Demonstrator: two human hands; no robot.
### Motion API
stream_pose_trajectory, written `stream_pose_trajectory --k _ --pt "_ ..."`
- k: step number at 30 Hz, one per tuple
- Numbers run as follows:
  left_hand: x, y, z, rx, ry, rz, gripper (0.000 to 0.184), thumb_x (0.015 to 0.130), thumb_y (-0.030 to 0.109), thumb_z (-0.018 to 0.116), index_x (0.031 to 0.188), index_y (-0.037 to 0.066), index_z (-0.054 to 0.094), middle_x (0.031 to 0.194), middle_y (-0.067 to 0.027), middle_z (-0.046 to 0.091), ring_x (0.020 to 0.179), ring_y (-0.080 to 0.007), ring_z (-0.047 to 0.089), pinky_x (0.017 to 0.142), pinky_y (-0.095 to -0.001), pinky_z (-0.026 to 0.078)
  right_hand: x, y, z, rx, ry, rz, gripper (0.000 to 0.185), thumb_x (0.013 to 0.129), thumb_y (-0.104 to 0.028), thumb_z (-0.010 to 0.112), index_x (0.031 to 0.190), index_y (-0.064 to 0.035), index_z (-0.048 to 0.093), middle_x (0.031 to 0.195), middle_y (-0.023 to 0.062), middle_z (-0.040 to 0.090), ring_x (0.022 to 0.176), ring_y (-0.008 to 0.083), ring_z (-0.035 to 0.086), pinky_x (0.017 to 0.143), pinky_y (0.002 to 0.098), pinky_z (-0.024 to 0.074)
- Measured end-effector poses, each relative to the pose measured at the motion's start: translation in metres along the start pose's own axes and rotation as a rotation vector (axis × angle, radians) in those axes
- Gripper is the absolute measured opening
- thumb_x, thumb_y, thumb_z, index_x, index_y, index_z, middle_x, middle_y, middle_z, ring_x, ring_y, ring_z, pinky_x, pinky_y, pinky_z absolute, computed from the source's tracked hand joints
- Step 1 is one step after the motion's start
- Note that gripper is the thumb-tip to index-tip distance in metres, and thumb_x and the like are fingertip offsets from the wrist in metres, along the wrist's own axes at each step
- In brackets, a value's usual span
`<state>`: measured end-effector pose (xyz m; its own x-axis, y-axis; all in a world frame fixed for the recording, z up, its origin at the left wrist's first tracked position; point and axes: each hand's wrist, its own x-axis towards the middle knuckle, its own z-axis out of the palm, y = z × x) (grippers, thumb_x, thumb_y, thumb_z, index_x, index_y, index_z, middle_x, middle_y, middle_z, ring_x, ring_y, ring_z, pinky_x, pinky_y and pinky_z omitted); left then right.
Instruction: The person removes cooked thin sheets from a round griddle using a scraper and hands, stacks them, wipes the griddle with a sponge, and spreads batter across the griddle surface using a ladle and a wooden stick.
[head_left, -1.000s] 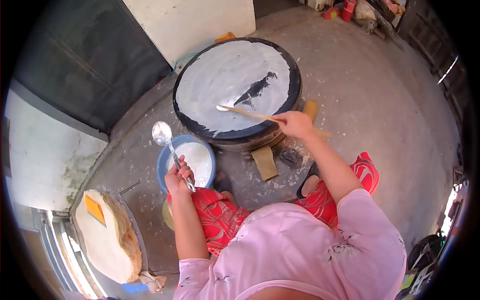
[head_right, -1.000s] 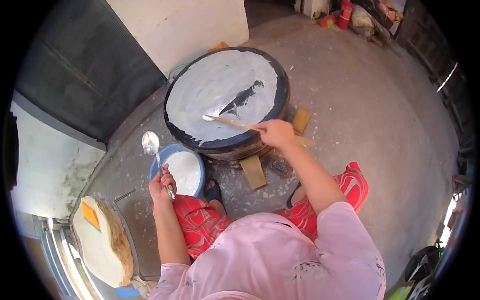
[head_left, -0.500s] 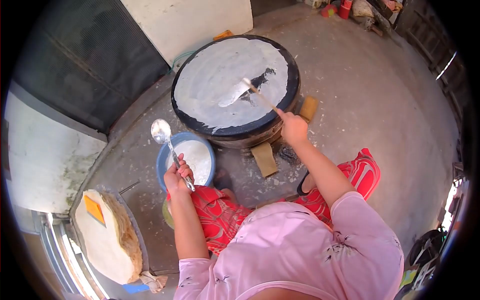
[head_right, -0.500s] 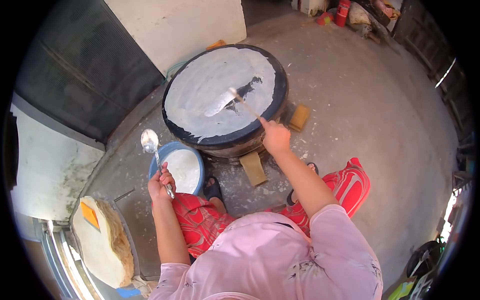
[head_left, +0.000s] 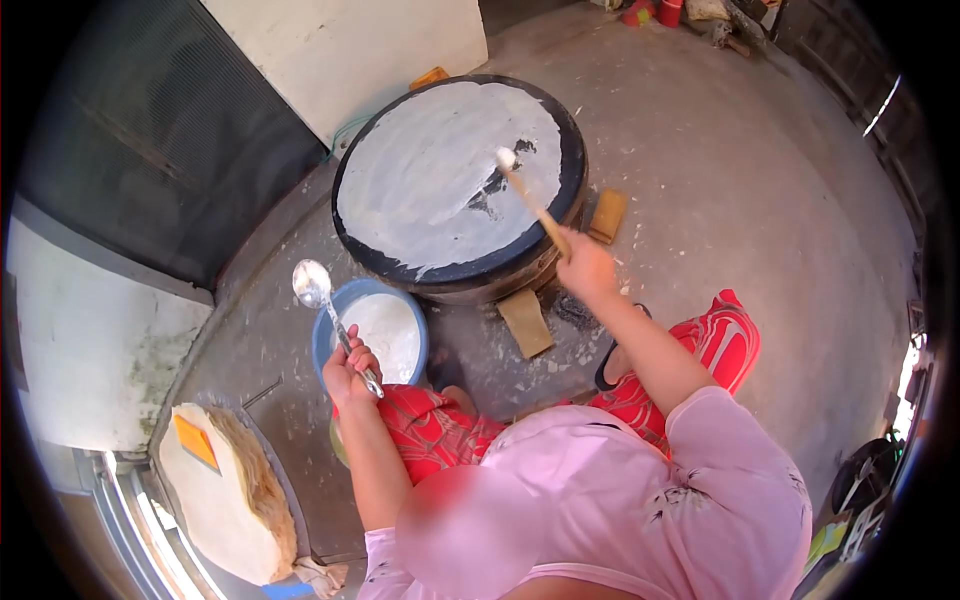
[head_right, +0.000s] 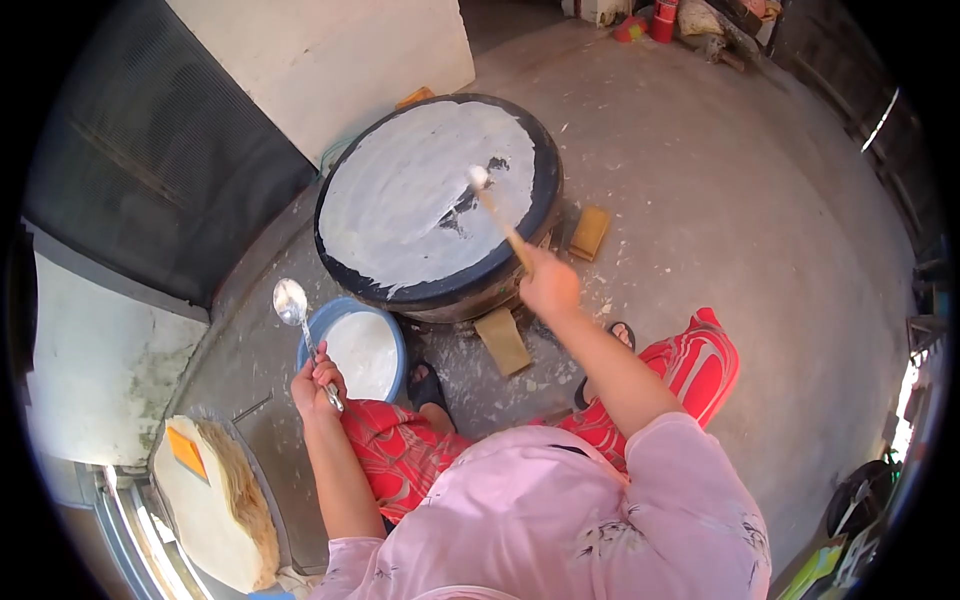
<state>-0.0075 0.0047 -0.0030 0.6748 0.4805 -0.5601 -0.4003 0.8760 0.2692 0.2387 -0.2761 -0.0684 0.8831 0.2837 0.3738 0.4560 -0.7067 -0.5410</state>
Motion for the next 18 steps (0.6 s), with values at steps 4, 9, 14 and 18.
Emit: stream_pose_trajectory --k 4,9,14,18 --pt "-0.003 -0.003 0.004 -0.016 0.022 0.006 0.035 0.093 0.020 0.031 0.106 -0.007 0.048 0.070 -0.0043 0.048 0.050 -0.0090 0.043 0.040 -0.0206 0.035 -0.006 0.012 -0.001 -0.211 -0.118 -0.195 0.045 0.068 -0.005 0.055 0.112 -0.0143 0.056 0.087 0.0077 0.059 0.075 0.0258 0.058 0.064 0.0363 0.0483" --pt "-0.004 -0.003 0.007 -0.006 0.035 -0.019 0.030 0.091 0.017 0.034 0.106 -0.004 0.047 0.071 -0.0046 0.047 0.049 -0.0088 0.040 0.041 -0.0203 0.034 0.034 0.031 -0.029 -0.246 -0.138 0.091 0.041 0.071 -0.008 0.052 0.112 -0.0131 0.055 0.090 0.0091 0.058 0.082 0.0273 0.059 0.069 0.0377 0.0483" --pt "0.000 0.000 0.004 -0.014 0.047 0.008 0.031 0.091 0.018 0.033 0.105 -0.005 0.049 0.070 -0.0051 0.048 0.048 -0.0090 0.040 0.039 -0.0208 0.033 0.030 0.048 -0.014 0.069 -0.215 0.290 0.034 0.082 -0.017 0.047 0.115 -0.0155 0.053 0.102 0.0130 0.059 0.092 0.0298 0.058 0.080 0.0376 0.0459" --pt "-0.005 -0.004 0.008 -0.033 0.074 0.002 0.032 0.091 0.018 0.033 0.105 -0.006 0.048 0.070 -0.0053 0.048 0.048 -0.0094 0.040 0.039 -0.0209 0.034 0.068 0.082 -0.009 0.151 -0.302 0.346 0.032 0.085 -0.025 0.046 0.116 -0.0189 0.055 0.106 0.0134 0.059 0.096 0.0309 0.057 0.082 0.0358 0.0451"
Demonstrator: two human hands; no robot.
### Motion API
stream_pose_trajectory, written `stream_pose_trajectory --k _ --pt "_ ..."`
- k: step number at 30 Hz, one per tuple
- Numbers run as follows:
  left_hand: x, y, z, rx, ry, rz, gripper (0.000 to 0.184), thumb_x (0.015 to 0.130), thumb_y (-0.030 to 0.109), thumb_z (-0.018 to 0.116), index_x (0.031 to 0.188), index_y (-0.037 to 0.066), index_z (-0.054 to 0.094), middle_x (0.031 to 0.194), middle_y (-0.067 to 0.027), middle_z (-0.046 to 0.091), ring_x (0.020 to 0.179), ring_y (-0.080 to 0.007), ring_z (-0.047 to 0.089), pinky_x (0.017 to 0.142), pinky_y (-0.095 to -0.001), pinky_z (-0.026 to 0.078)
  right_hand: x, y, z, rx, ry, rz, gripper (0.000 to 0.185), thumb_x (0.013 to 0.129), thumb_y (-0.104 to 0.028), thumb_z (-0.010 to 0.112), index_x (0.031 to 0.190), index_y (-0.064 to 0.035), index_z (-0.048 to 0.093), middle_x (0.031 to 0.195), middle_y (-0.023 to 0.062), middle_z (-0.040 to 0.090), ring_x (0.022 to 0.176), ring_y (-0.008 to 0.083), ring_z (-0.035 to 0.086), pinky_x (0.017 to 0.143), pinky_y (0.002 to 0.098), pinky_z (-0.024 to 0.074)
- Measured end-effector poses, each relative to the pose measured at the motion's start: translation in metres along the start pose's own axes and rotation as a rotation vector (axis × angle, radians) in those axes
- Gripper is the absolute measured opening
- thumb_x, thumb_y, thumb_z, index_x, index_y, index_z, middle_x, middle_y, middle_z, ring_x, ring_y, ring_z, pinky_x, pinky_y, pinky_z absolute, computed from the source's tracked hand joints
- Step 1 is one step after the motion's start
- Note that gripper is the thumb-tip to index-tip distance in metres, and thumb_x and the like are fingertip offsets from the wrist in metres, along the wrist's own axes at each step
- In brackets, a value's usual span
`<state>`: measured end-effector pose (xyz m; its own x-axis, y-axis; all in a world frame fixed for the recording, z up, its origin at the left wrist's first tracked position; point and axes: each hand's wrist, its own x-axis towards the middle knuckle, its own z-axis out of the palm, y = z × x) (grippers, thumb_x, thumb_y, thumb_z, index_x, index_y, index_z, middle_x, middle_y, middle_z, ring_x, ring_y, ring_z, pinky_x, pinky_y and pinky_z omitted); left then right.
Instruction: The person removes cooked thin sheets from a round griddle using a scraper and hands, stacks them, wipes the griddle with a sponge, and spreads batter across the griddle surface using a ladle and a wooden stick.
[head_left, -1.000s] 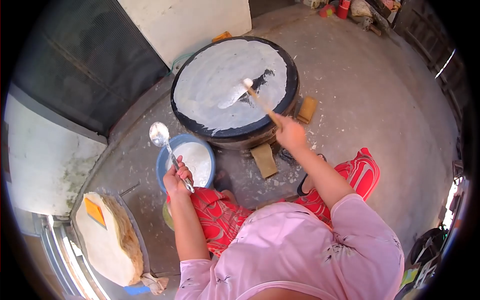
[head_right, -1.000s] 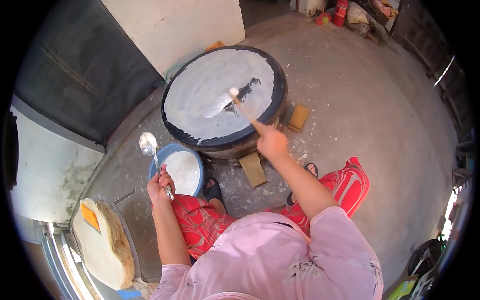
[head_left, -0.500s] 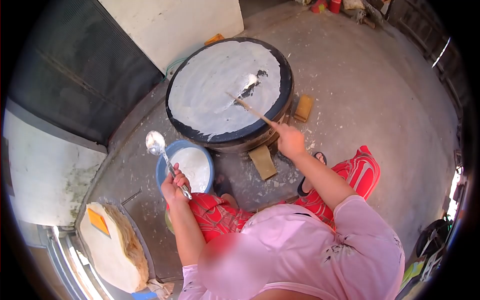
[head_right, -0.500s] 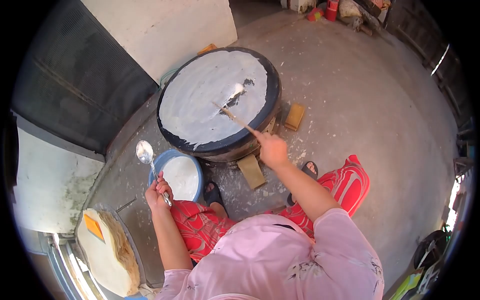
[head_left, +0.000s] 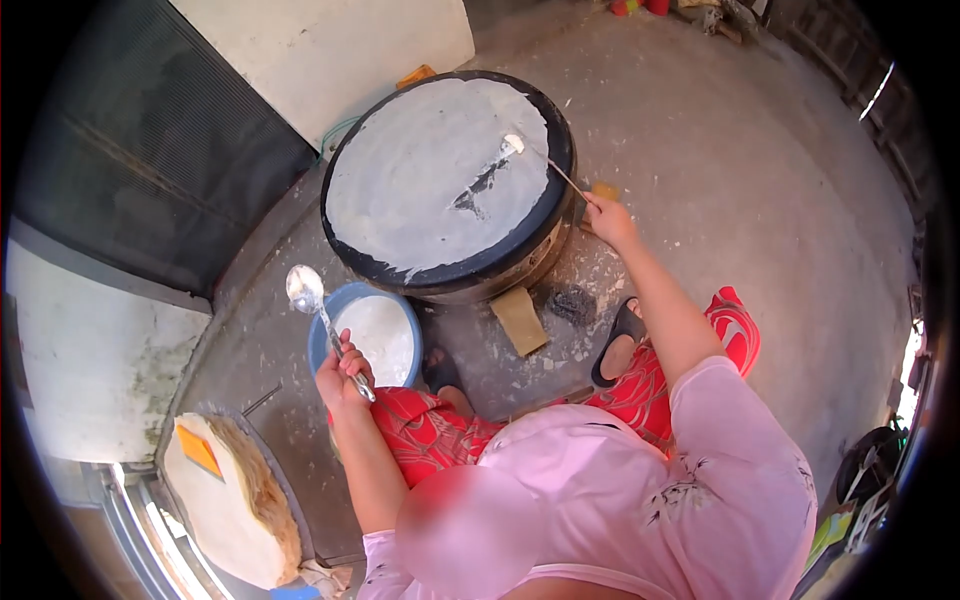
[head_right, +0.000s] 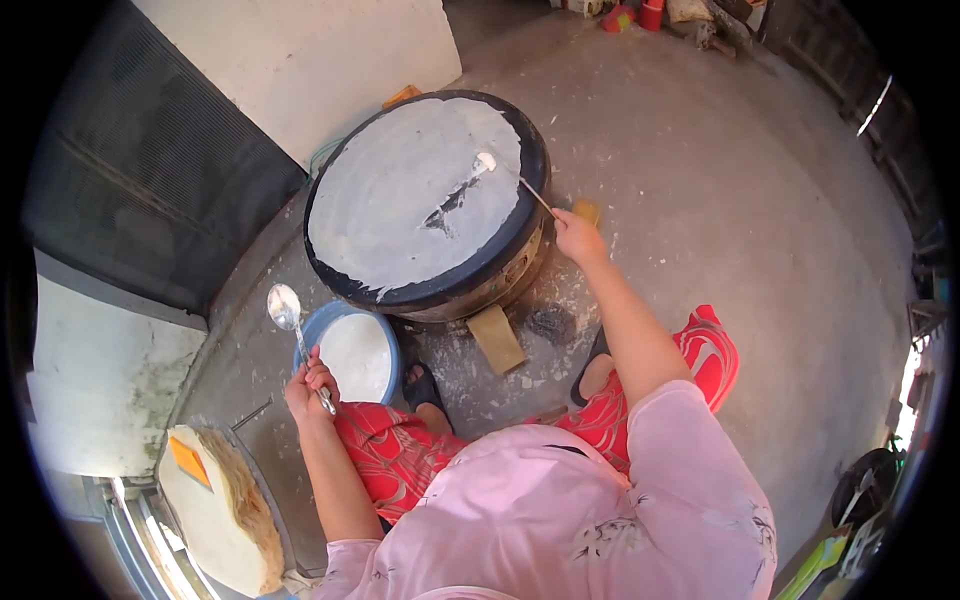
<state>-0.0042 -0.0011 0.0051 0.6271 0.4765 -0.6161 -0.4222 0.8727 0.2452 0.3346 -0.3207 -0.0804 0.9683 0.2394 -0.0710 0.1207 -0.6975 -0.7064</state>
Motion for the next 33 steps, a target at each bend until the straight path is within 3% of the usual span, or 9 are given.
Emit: stream_pose_trajectory --k 5,8,10,21,24,26,30,32,33 --pt "0.004 0.004 -0.002 0.006 -0.020 0.010 0.032 0.092 0.019 0.032 0.105 -0.005 0.048 0.070 -0.0058 0.048 0.048 -0.0100 0.041 0.040 -0.0209 0.034 -0.024 0.002 -0.015 -0.155 -0.150 -0.137 0.030 0.086 -0.023 0.046 0.112 -0.0197 0.058 0.101 0.0127 0.061 0.091 0.0284 0.059 0.079 0.0343 0.0456" --pt "0.006 0.005 -0.004 0.007 -0.028 0.020 0.032 0.092 0.019 0.032 0.106 -0.005 0.047 0.070 -0.0057 0.048 0.049 -0.0101 0.041 0.041 -0.0208 0.035 -0.025 0.019 -0.018 0.150 -0.274 -0.038 0.029 0.086 -0.023 0.045 0.111 -0.0206 0.059 0.098 0.0132 0.062 0.085 0.0264 0.060 0.076 0.0333 0.0460" --pt "0.003 0.003 -0.003 0.008 -0.024 0.013 0.032 0.092 0.019 0.032 0.106 -0.006 0.047 0.070 -0.0056 0.047 0.049 -0.0100 0.041 0.041 -0.0209 0.035 -0.029 0.014 -0.015 0.167 -0.057 0.098 0.029 0.084 -0.024 0.047 0.111 -0.0232 0.060 0.094 0.0138 0.063 0.080 0.0252 0.060 0.072 0.0326 0.0461" --pt "0.002 0.005 -0.008 0.069 -0.050 0.000 0.032 0.092 0.019 0.032 0.108 -0.005 0.046 0.073 -0.0056 0.047 0.050 -0.0105 0.040 0.041 -0.0212 0.034 -0.088 -0.025 -0.010 -0.116 -0.072 -0.138 0.029 0.083 -0.026 0.051 0.111 -0.0264 0.059 0.088 0.0138 0.062 0.080 0.0309 0.059 0.070 0.0362 0.0472" --pt "0.001 0.000 -0.006 0.152 -0.076 0.010 0.031 0.092 0.019 0.033 0.108 -0.004 0.046 0.072 -0.0060 0.047 0.050 -0.0106 0.040 0.041 -0.0212 0.033 -0.099 -0.029 0.006 -0.116 -0.068 0.101 0.029 0.083 -0.025 0.051 0.111 -0.0241 0.059 0.085 0.0147 0.062 0.078 0.0304 0.060 0.069 0.0359 0.0477" --pt "-0.003 -0.008 -0.001 0.341 -0.083 0.072 0.030 0.091 0.018 0.033 0.108 -0.004 0.046 0.070 -0.0071 0.048 0.048 -0.0114 0.041 0.040 -0.0223 0.034 -0.114 -0.031 0.043 -0.011 -0.054 -0.126 0.027 0.083 -0.026 0.050 0.107 -0.0232 0.061 0.086 0.0135 0.063 0.079 0.0324 0.059 0.069 0.0373 0.0484" --pt "-0.024 -0.035 0.012 0.670 -0.116 0.197 0.029 0.090 0.019 0.036 0.107 -0.001 0.047 0.064 -0.0089 0.052 0.044 -0.0132 0.043 0.037 -0.0244 0.034 -0.119 -0.036 0.041 0.059 -0.127 -0.195 0.028 0.084 -0.023 0.048 0.110 -0.0183 0.059 0.083 0.0146 0.063 0.070 0.0286 0.061 0.064 0.0354 0.0489" --pt "-0.035 -0.049 0.019 0.831 -0.137 0.222 0.029 0.089 0.019 0.036 0.107 -0.001 0.047 0.063 -0.0091 0.053 0.043 -0.0131 0.044 0.035 -0.0241 0.035 -0.125 -0.039 0.022 0.459 -0.300 0.190 0.030 0.086 -0.017 0.046 0.113 -0.0121 0.057 0.080 0.0159 0.063 0.063 0.0227 0.063 0.062 0.0324 0.0490" --pt "-0.037 -0.057 0.021 0.840 -0.144 0.205 0.028 0.089 0.018 0.037 0.106 -0.001 0.048 0.062 -0.0095 0.053 0.042 -0.0131 0.044 0.034 -0.0240 0.035 -0.129 -0.035 0.021 0.529 -0.247 0.224 0.031 0.087 -0.014 0.044 0.115 -0.0081 0.054 0.076 0.0124 0.064 0.055 0.0154 0.060 0.057 0.0292 0.0483"
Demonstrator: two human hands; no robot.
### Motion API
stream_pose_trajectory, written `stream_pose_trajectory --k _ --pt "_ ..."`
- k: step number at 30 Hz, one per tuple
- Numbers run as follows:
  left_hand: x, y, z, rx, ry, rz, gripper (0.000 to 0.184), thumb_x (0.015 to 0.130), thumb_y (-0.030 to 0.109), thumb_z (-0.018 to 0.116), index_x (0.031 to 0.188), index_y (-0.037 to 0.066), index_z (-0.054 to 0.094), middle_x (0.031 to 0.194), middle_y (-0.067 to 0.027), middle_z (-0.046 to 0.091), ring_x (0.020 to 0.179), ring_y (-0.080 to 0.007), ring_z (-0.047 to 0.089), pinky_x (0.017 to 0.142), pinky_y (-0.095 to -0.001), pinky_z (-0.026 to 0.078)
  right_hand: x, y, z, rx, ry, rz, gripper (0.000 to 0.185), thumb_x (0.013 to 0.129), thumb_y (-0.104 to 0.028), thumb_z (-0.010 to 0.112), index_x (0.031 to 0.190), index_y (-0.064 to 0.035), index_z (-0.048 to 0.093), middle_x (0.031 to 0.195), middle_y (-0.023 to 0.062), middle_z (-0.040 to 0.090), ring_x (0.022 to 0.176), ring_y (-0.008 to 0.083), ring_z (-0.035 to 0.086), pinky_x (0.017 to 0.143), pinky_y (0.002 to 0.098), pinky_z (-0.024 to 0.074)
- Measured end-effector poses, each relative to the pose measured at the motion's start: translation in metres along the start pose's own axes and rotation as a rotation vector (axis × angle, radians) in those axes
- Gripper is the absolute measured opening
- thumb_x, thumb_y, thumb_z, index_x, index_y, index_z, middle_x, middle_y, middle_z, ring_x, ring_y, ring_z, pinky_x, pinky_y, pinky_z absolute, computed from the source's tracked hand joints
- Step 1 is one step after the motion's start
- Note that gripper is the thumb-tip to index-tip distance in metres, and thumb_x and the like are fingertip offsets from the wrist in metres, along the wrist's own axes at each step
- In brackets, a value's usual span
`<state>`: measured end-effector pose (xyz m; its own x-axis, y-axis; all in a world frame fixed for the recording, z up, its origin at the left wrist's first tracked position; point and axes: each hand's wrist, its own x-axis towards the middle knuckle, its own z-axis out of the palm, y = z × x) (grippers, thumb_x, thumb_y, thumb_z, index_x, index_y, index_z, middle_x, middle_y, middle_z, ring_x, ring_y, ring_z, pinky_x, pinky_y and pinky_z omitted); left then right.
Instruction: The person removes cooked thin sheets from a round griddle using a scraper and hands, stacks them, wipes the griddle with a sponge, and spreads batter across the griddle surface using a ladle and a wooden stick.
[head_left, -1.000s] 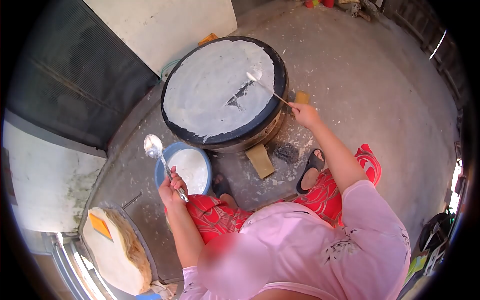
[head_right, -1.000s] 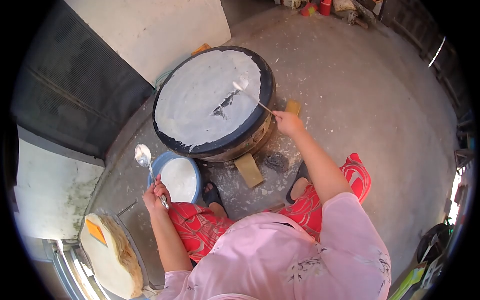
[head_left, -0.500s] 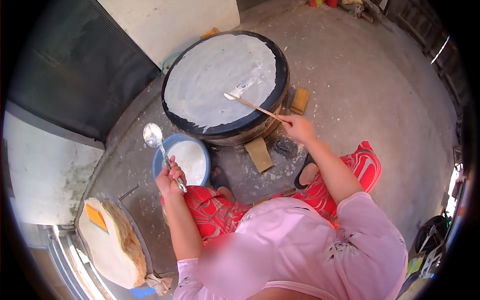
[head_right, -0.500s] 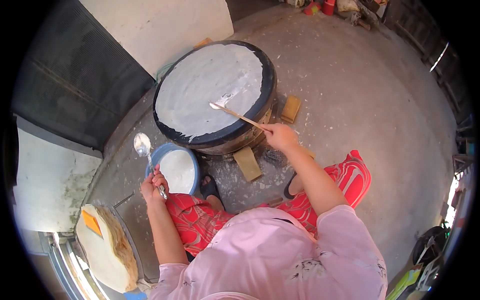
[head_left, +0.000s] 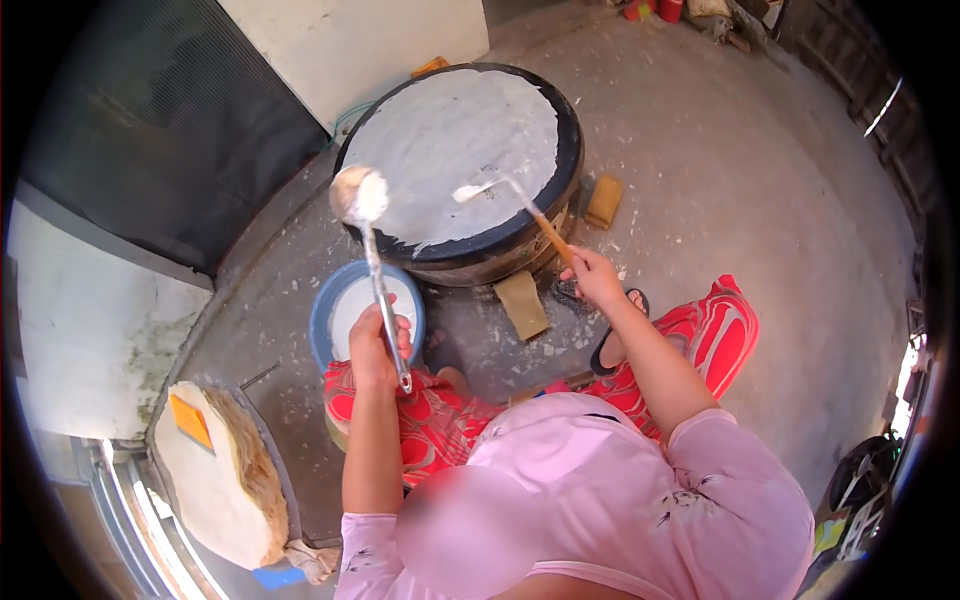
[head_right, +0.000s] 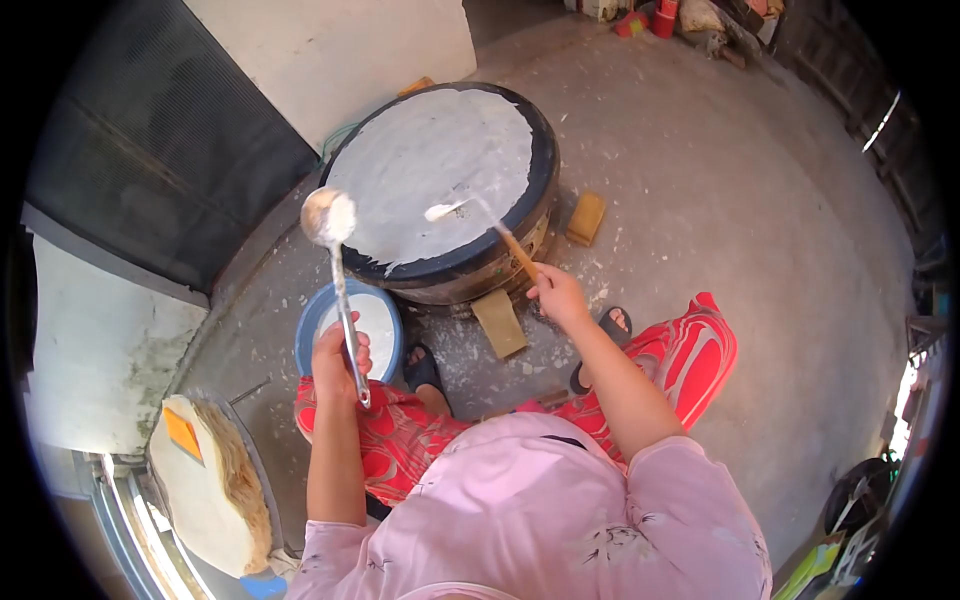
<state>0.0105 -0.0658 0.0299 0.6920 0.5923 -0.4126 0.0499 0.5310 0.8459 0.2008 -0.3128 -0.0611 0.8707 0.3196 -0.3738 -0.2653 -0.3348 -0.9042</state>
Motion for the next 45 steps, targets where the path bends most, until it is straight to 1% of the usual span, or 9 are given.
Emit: stream_pose_trajectory --k 12,17,23,28,31,33,40,42,45 --pt "0.046 -0.060 0.052 0.379 0.004 -0.014 0.014 0.085 0.012 0.038 0.085 0.002 0.048 0.062 -0.0075 0.050 0.041 -0.0135 0.043 0.034 -0.0275 0.037 -0.008 0.054 0.053 -0.172 0.125 -0.359 0.031 0.090 -0.015 0.041 0.119 -0.0093 0.052 0.066 0.0035 0.062 0.045 0.0095 0.050 0.047 0.0240 0.0428" --pt "0.042 -0.056 0.061 0.322 0.059 -0.082 0.015 0.085 0.012 0.041 0.090 0.000 0.047 0.065 -0.0083 0.049 0.044 -0.0143 0.044 0.036 -0.0267 0.036 -0.040 0.004 0.074 -0.020 -0.120 -0.031 0.031 0.090 -0.015 0.043 0.119 -0.0107 0.053 0.065 0.0033 0.060 0.056 0.0069 0.055 0.051 0.0218 0.0439" --pt "0.038 -0.011 0.029 -0.924 -0.481 -0.631 0.033 0.088 0.013 0.038 0.111 -0.009 0.046 0.075 -0.0097 0.050 0.052 -0.0135 0.043 0.043 -0.0253 0.036 -0.028 -0.012 0.048 0.115 -0.020 -0.552 0.032 0.090 -0.015 0.046 0.122 -0.0149 0.052 0.060 -0.0054 0.051 0.048 0.0037 0.044 0.043 0.0185 0.0383" --pt "0.015 0.023 0.017 -1.246 -0.793 -0.556 0.042 0.091 0.009 0.033 0.127 -0.011 0.029 0.071 -0.0055 0.042 0.051 -0.0111 0.042 0.042 -0.0237 0.039 0.031 0.040 0.031 0.110 0.195 -0.286 0.032 0.088 -0.020 0.048 0.119 -0.0124 0.053 0.091 0.0105 0.065 0.078 0.0168 0.060 0.071 0.0263 0.0462" --pt "-0.004 0.046 -0.001 -1.229 -0.808 -0.415 0.042 0.091 0.009 0.032 0.128 -0.011 0.028 0.071 -0.0057 0.041 0.051 -0.0115 0.042 0.042 -0.0240 0.039 0.005 0.056 0.050 -0.216 0.171 -0.512 0.032 0.086 -0.020 0.050 0.117 -0.0122 0.054 0.093 0.0153 0.064 0.078 0.0238 0.062 0.071 0.0309 0.0473" --pt "-0.008 0.055 -0.026 -1.183 -0.781 -0.331 0.042 0.091 0.009 0.032 0.128 -0.011 0.027 0.071 -0.0060 0.041 0.051 -0.0117 0.042 0.042 -0.0241 0.039 -0.034 0.050 0.061 -0.444 -0.245 -0.425 0.035 0.085 -0.018 0.051 0.118 -0.0056 0.052 0.089 0.0093 0.066 0.070 0.0182 0.060 0.067 0.0318 0.0465" --pt "-0.015 0.053 -0.145 -0.983 -0.346 -0.261 0.042 0.089 0.012 0.034 0.124 -0.011 0.033 0.073 -0.0054 0.042 0.052 -0.0109 0.041 0.042 -0.0231 0.035 -0.032 0.035 0.012 -0.297 -0.021 -0.293 0.038 0.079 -0.017 0.055 0.117 -0.0155 0.054 0.088 0.0172 0.062 0.079 0.0291 0.062 0.070 0.0361 0.0476" --pt "-0.010 0.038 -0.176 -0.982 -0.264 -0.293 0.041 0.088 0.012 0.035 0.121 -0.011 0.035 0.073 -0.0052 0.042 0.052 -0.0109 0.041 0.042 -0.0229 0.035 -0.038 0.025 -0.002 -0.186 -0.013 -0.150 0.048 0.081 -0.002 0.052 0.127 -0.0119 0.045 0.077 0.0085 0.062 0.049 0.0071 0.054 0.047 0.0213 0.0439" --pt "-0.002 0.013 -0.209 -0.987 -0.106 -0.341 0.037 0.087 0.012 0.035 0.115 -0.012 0.040 0.070 -0.0049 0.043 0.052 -0.0111 0.042 0.043 -0.0227 0.036 -0.020 0.064 -0.003 -0.361 0.059 -0.384 0.044 0.083 -0.001 0.047 0.125 -0.0126 0.047 0.085 0.0124 0.063 0.055 0.0142 0.059 0.053 0.0261 0.0477"
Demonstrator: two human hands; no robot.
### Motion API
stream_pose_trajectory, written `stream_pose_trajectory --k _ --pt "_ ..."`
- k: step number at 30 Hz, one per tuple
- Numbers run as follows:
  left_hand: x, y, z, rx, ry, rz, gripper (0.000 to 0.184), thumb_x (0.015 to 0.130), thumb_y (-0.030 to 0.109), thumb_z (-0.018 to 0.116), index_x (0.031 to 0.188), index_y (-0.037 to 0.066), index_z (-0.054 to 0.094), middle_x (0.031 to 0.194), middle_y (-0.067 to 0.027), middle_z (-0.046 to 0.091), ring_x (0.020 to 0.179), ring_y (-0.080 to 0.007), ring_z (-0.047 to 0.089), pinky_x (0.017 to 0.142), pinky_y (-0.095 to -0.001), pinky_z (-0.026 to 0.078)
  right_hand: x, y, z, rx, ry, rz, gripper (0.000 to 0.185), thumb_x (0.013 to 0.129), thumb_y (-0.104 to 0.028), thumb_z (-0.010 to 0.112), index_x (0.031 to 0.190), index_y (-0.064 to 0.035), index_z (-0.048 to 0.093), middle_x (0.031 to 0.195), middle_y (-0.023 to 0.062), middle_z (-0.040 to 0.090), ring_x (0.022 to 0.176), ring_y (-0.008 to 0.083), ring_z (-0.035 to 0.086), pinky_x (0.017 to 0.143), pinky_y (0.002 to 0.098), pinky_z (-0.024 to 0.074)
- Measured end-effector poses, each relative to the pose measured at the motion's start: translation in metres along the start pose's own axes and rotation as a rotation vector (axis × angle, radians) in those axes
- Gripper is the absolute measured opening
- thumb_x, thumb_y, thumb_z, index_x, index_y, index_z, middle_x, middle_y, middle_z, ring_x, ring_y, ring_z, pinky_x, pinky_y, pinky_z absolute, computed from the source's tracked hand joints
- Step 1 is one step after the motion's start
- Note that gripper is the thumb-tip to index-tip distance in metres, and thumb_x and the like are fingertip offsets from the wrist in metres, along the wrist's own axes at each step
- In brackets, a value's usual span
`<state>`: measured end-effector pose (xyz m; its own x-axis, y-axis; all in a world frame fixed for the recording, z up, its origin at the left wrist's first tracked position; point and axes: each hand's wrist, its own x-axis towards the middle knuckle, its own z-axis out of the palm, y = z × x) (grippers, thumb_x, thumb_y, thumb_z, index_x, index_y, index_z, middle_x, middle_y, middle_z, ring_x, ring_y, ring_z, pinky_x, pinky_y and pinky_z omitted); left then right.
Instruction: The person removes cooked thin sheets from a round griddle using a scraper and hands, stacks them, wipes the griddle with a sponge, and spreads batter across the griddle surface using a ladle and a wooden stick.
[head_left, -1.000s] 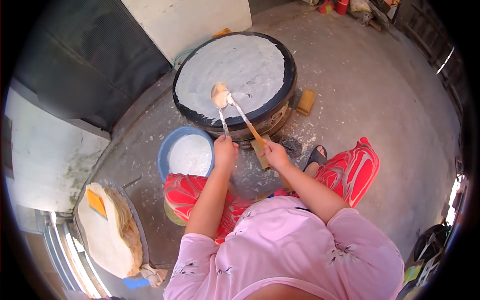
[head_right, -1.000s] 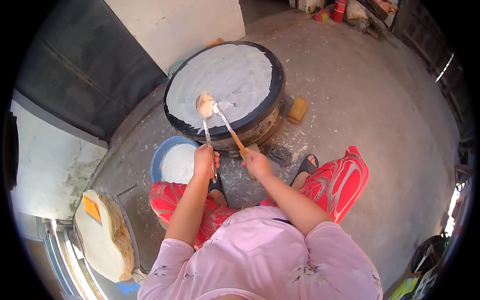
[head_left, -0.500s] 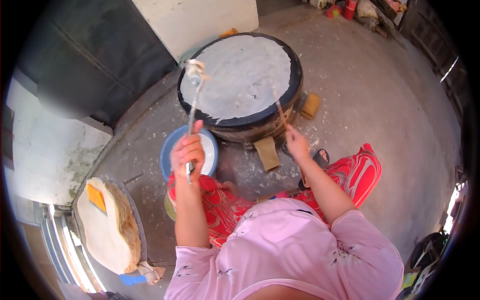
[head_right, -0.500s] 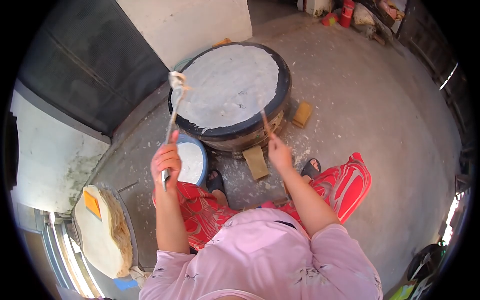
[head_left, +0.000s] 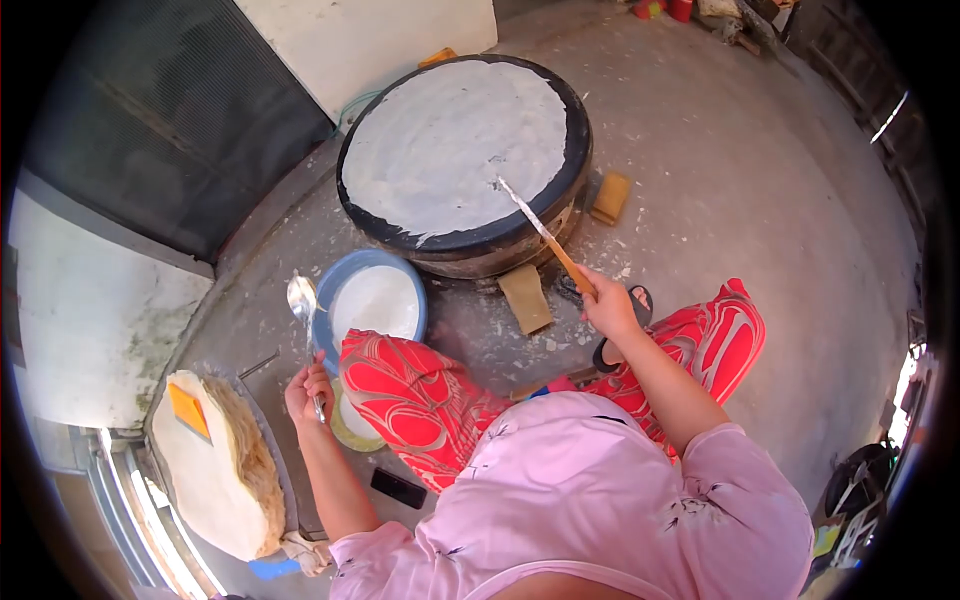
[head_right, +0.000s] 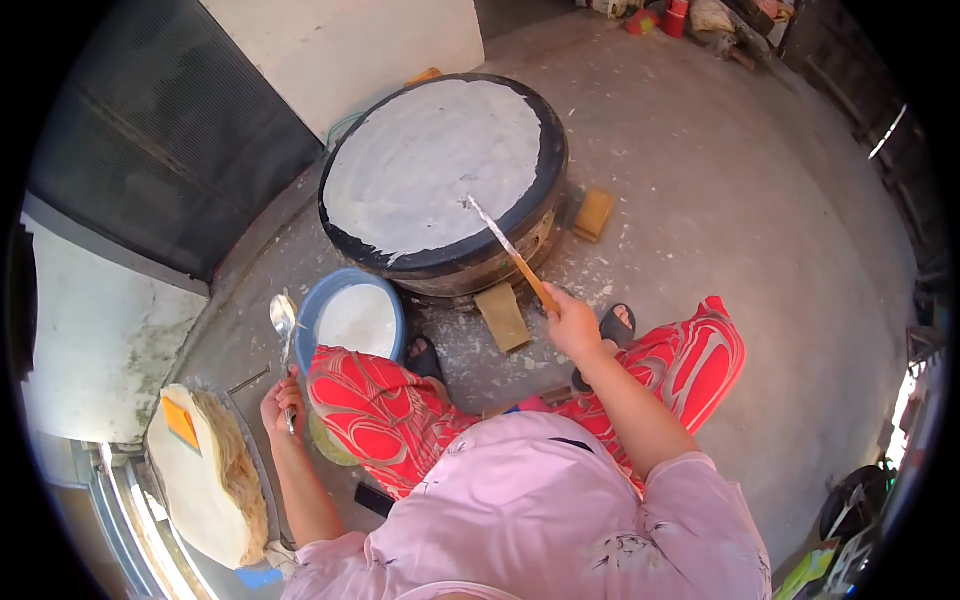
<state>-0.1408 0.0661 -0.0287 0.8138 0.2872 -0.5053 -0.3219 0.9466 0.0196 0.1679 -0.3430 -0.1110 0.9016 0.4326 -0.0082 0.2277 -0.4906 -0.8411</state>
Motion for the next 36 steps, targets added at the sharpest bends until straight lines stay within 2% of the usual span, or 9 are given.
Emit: stream_pose_trajectory --k 6,11,16,18,19,21,23,34,36 --pt "0.016 0.004 -0.040 -0.074 0.149 0.008 0.024 0.086 0.010 0.035 0.096 -0.010 0.045 0.064 -0.0037 0.043 0.048 -0.0105 0.042 0.042 -0.0220 0.037 0.002 -0.040 0.005 -0.360 -0.006 0.050 0.041 0.084 -0.005 0.043 0.122 -0.0196 0.050 0.094 0.0195 0.060 0.080 0.0282 0.061 0.068 0.0329 0.0467" --pt "0.031 0.000 -0.055 0.092 0.298 0.086 0.014 0.085 0.008 0.033 0.078 -0.001 0.042 0.053 0.0000 0.039 0.041 -0.0094 0.038 0.039 -0.0203 0.037 0.006 -0.036 0.006 -0.227 -0.050 0.008 0.041 0.084 -0.007 0.046 0.122 -0.0208 0.051 0.085 0.0186 0.061 0.077 0.0282 0.060 0.067 0.0306 0.0457" --pt "0.060 0.015 -0.100 0.383 0.372 0.161 0.018 0.085 0.010 0.032 0.086 -0.002 0.046 0.061 -0.0049 0.048 0.047 -0.0114 0.046 0.044 -0.0220 0.043 0.002 -0.020 0.004 -0.138 0.101 -0.037 0.039 0.085 -0.009 0.046 0.122 -0.0195 0.052 0.076 0.0132 0.061 0.068 0.0208 0.059 0.064 0.0268 0.0444" --pt "0.065 0.011 -0.102 0.459 0.366 0.152 0.023 0.085 0.012 0.033 0.093 -0.004 0.048 0.068 -0.0097 0.055 0.054 -0.0151 0.054 0.049 -0.0243 0.047 -0.007 -0.030 0.006 0.131 -0.232 0.051 0.034 0.085 -0.010 0.045 0.117 -0.0168 0.055 0.077 0.0100 0.063 0.067 0.0211 0.060 0.066 0.0329 0.0465" --pt "0.058 -0.015 -0.075 0.467 0.361 0.192 0.028 0.085 0.014 0.033 0.101 -0.004 0.047 0.083 -0.0144 0.057 0.071 -0.0205 0.057 0.060 -0.0294 0.049 -0.004 -0.021 0.011 0.152 -0.305 0.043 0.037 0.090 -0.010 0.040 0.126 -0.0166 0.048 0.075 0.0036 0.061 0.057 0.0095 0.053 0.053 0.0224 0.0422" --pt "0.051 -0.044 -0.056 0.476 0.354 0.233 0.034 0.085 0.015 0.034 0.109 -0.005 0.047 0.098 -0.0192 0.059 0.087 -0.0260 0.060 0.070 -0.0346 0.051 0.005 -0.040 0.000 0.409 -0.307 0.244 0.038 0.091 -0.011 0.038 0.128 -0.0152 0.044 0.077 0.0044 0.061 0.054 0.0084 0.050 0.050 0.0214 0.0413" --pt "0.049 -0.054 -0.053 0.540 0.225 0.269 0.040 0.085 0.019 0.035 0.118 -0.002 0.044 0.120 -0.0201 0.050 0.113 -0.0320 0.047 0.088 -0.0421 0.044 0.022 -0.047 -0.004 0.626 -0.301 0.430 0.040 0.094 -0.014 0.031 0.134 -0.0122 0.033 0.080 0.0072 0.059 0.050 0.0066 0.046 0.043 0.0194 0.0394" --pt "0.035 -0.048 -0.164 0.492 0.490 0.261 0.036 0.086 0.019 0.036 0.115 0.001 0.047 0.115 -0.0154 0.053 0.107 -0.0280 0.050 0.089 -0.0395 0.044 0.095 -0.043 0.026 0.641 -0.194 0.448 0.039 0.094 -0.017 0.033 0.132 -0.0129 0.037 0.080 0.0067 0.059 0.049 0.0054 0.044 0.041 0.0193 0.0388" --pt "0.032 -0.045 -0.181 0.472 0.537 0.252 0.035 0.087 0.020 0.036 0.114 0.002 0.048 0.114 -0.0146 0.053 0.106 -0.0273 0.051 0.090 -0.0390 0.044 0.104 -0.044 0.035 0.447 -0.127 0.430 0.036 0.092 -0.018 0.038 0.127 -0.0166 0.044 0.080 0.0107 0.061 0.053 0.0155 0.053 0.046 0.0274 0.0435"
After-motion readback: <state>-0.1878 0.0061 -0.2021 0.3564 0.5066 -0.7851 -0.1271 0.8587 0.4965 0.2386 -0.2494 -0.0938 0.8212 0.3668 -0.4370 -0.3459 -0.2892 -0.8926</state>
